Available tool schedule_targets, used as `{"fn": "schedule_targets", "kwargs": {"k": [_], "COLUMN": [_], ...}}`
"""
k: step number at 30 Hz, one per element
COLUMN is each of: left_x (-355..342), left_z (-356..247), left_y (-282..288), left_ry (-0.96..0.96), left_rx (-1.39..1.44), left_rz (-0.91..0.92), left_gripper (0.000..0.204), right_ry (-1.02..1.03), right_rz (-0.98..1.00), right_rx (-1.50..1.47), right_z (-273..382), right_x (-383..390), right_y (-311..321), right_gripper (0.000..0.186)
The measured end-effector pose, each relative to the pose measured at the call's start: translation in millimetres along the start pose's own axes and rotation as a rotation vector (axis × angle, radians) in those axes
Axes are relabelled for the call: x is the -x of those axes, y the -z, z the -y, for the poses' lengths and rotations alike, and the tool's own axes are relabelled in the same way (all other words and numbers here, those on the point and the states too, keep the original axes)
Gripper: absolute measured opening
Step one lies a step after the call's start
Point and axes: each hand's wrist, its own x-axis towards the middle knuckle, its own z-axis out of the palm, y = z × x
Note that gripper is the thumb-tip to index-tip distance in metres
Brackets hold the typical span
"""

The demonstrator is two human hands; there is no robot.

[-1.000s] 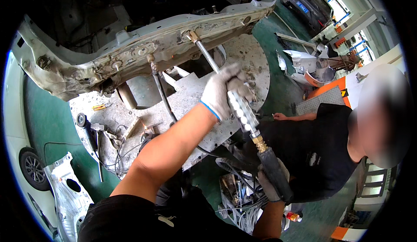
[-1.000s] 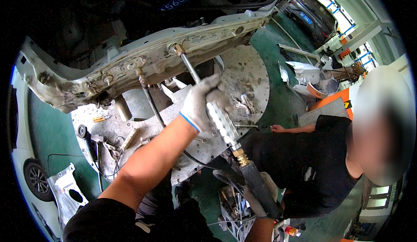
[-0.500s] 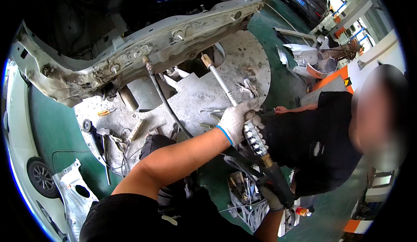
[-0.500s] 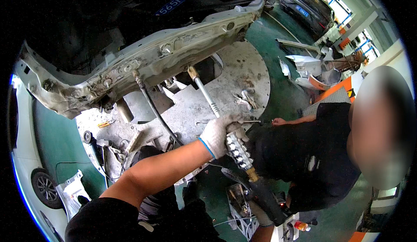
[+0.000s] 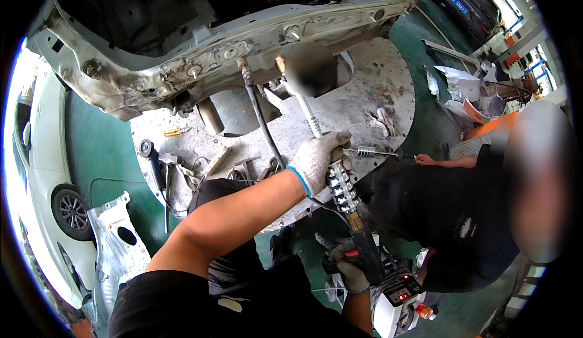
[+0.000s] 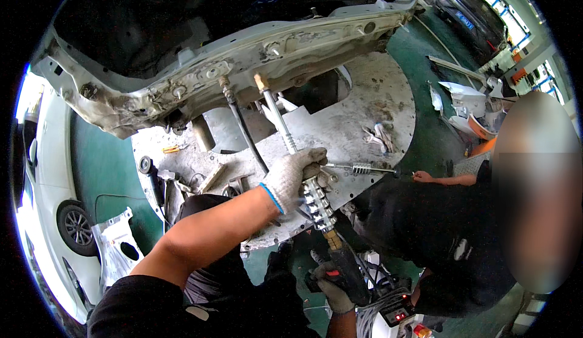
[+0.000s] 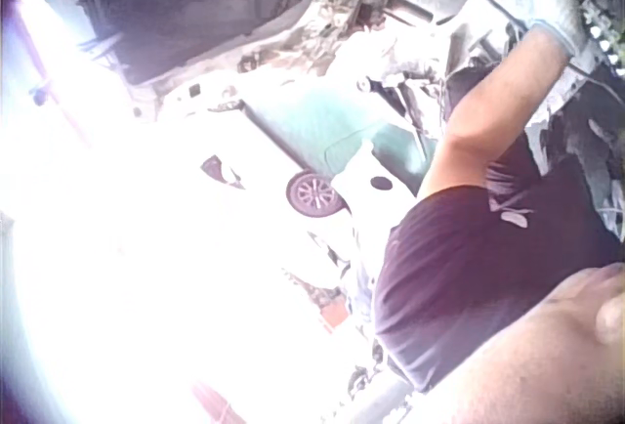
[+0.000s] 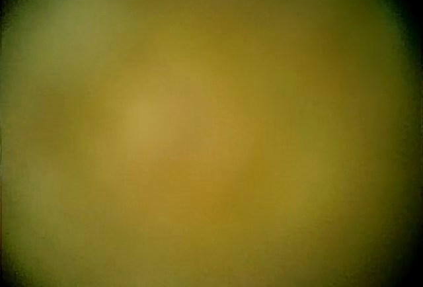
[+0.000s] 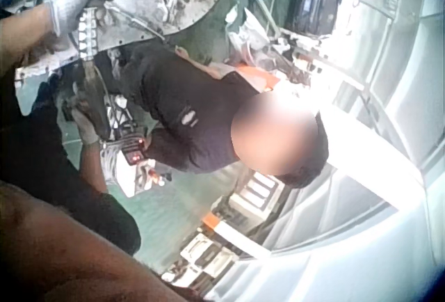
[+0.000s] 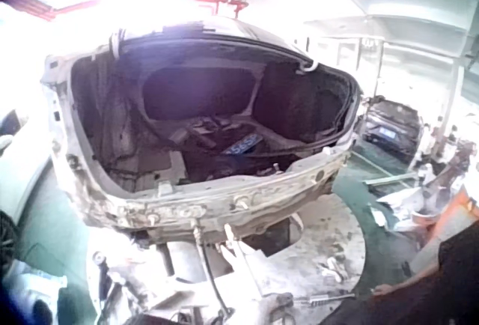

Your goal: The person uses an angle grinder to cut and smooth the front frame of a white car, then switches to a spot welder to apply welds to the same area. The person handles the tools with both hands while working on the vehicle's front end.

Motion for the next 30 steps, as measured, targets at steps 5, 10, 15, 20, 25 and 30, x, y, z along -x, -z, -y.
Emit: {"fn": "schedule_targets", "kwargs": {"k": [5,10,15,20,25,30], "left_x": [23.9,35.5,40.0,39.7,34.2,34.4], "left_z": [-24.5,-37.5,-49.8,-53.1,-51.7,-47.2], "left_y": [5.9,10.4,14.5,13.9,17.5,14.1], "left_ry": [-0.107,-0.153,-0.076,-0.112,-0.119,-0.183], "left_rx": [-0.001,0.066,0.101,0.141,0.145,0.191], "left_rz": [0.052,0.057,0.095,0.102,0.115,0.108], "left_gripper": [0.038,0.036,0.025,0.023,0.024,0.038], "right_ry": [0.030,0.006,-0.014,0.030,-0.105,-0.028], "right_rz": [0.058,0.126,0.017,0.108,-0.085,0.013], "right_rx": [-0.031,0.040,0.111,0.179,0.149,-0.051], "right_z": [44.9,53.3,64.5,84.8,67.2,92.1], "right_x": [-21.0,-30.1,-29.5,-36.3,-27.0,-34.4], "right_y": [-36.3,-35.3,-46.5,-60.6,-41.0,-91.3], "right_gripper": [0.036,0.031,0.027,0.033,0.026,0.033]}}
